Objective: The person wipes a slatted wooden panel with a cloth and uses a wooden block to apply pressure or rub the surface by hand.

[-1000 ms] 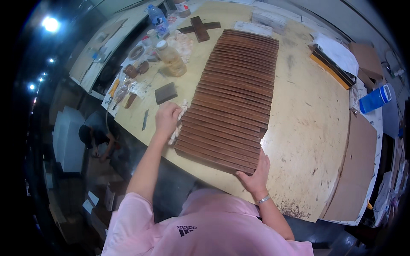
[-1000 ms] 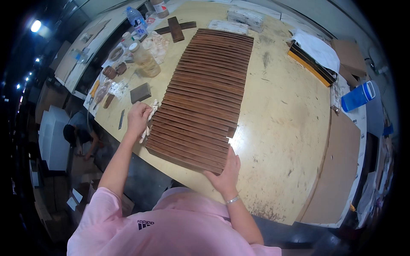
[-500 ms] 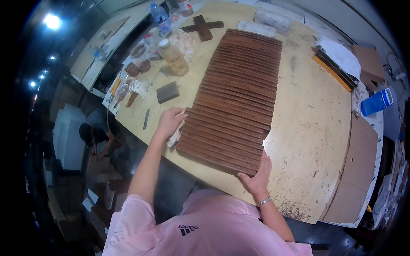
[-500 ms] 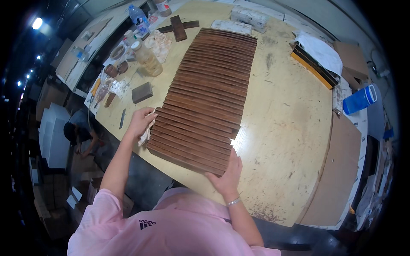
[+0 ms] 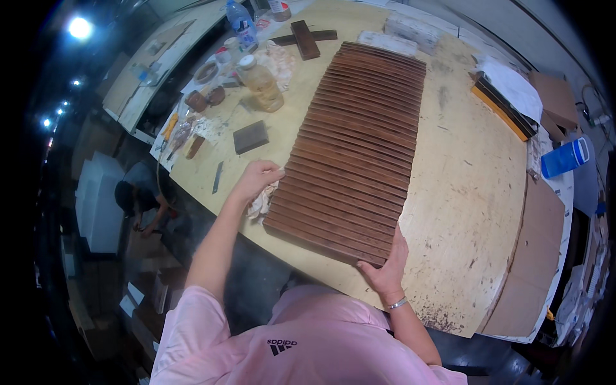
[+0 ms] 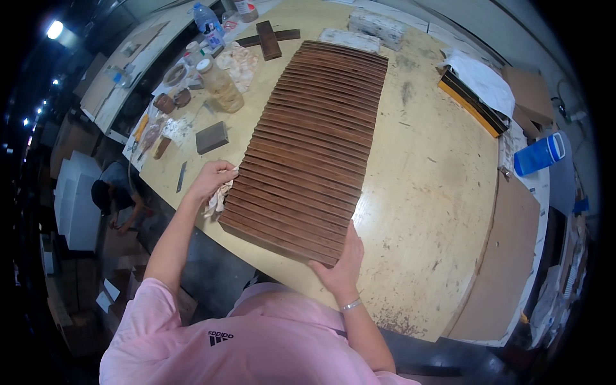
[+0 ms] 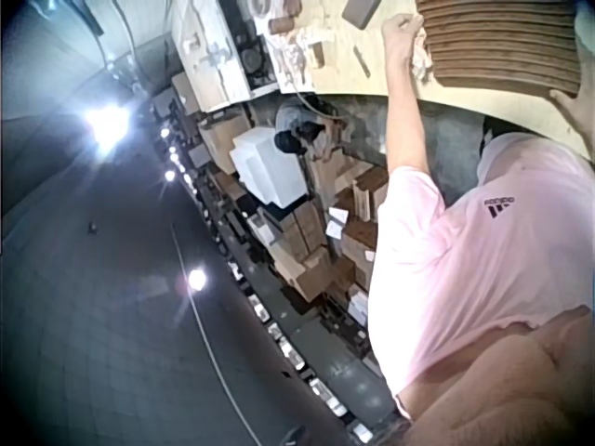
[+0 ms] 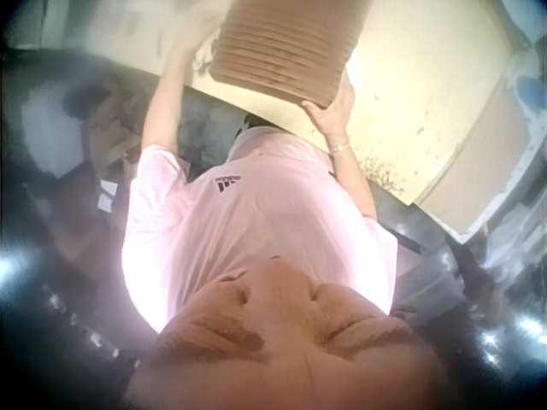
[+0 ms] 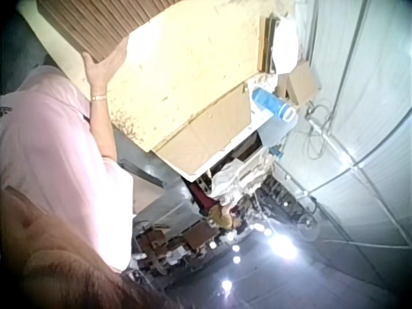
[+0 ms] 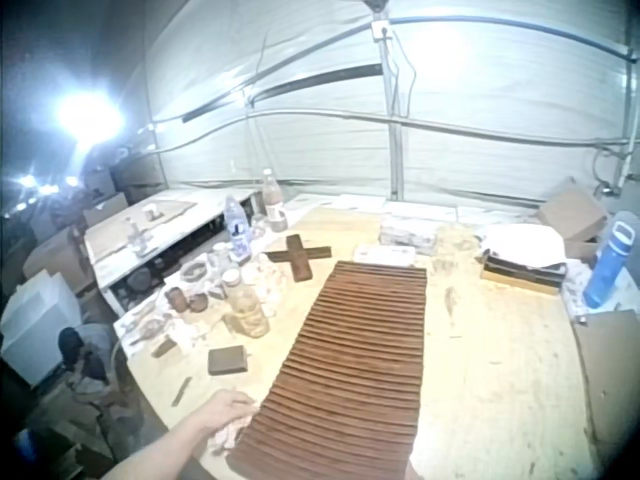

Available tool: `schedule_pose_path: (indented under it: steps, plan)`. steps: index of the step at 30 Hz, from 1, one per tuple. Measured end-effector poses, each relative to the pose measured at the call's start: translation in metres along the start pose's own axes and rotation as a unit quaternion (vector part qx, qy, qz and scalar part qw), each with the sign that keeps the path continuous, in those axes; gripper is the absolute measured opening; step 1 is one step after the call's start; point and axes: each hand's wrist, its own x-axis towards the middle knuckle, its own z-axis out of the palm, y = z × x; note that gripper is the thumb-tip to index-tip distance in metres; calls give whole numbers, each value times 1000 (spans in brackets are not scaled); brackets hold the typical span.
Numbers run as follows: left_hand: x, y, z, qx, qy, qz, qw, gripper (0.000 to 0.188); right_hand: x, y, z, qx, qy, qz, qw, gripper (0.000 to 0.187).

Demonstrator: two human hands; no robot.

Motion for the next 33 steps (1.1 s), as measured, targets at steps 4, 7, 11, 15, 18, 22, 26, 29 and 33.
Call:
schedule_pose_path:
  steps: [4, 7, 11, 15, 18, 22, 26, 29, 33]
  plan:
    - [4, -4, 7, -137, 5, -52, 989, 9, 0, 0, 0, 4, 4, 0, 1000, 125]
    - [5, -9, 4, -214, 0, -83, 973, 8, 0, 1, 2, -2, 16, -11, 1000, 123]
    - [5, -20, 2, -266, 4, -101, 959, 9, -2, 3, 5, -5, 22, -18, 1000, 122]
    - [0, -16, 10, -168, 79, -28, 982, 9, -3, 6, 6, -9, 24, -21, 999, 122]
    - [-1, -11, 9, -77, 182, 23, 980, 11, -2, 5, 5, -9, 17, -18, 1000, 123]
    - [-37, 46, 29, 39, 196, 115, 973, 14, -3, 2, 3, -9, 14, -2, 1000, 121]
    - [-33, 18, 11, 213, 248, 158, 932, 20, -2, 2, 5, 19, 16, -10, 1000, 117]
    - [-26, 3, -6, 157, 203, 112, 960, 18, -2, 3, 7, 14, 10, 3, 1000, 117]
    - [-11, 7, -34, 67, 153, 99, 981, 19, -1, 3, 10, 0, 20, 7, 1000, 115]
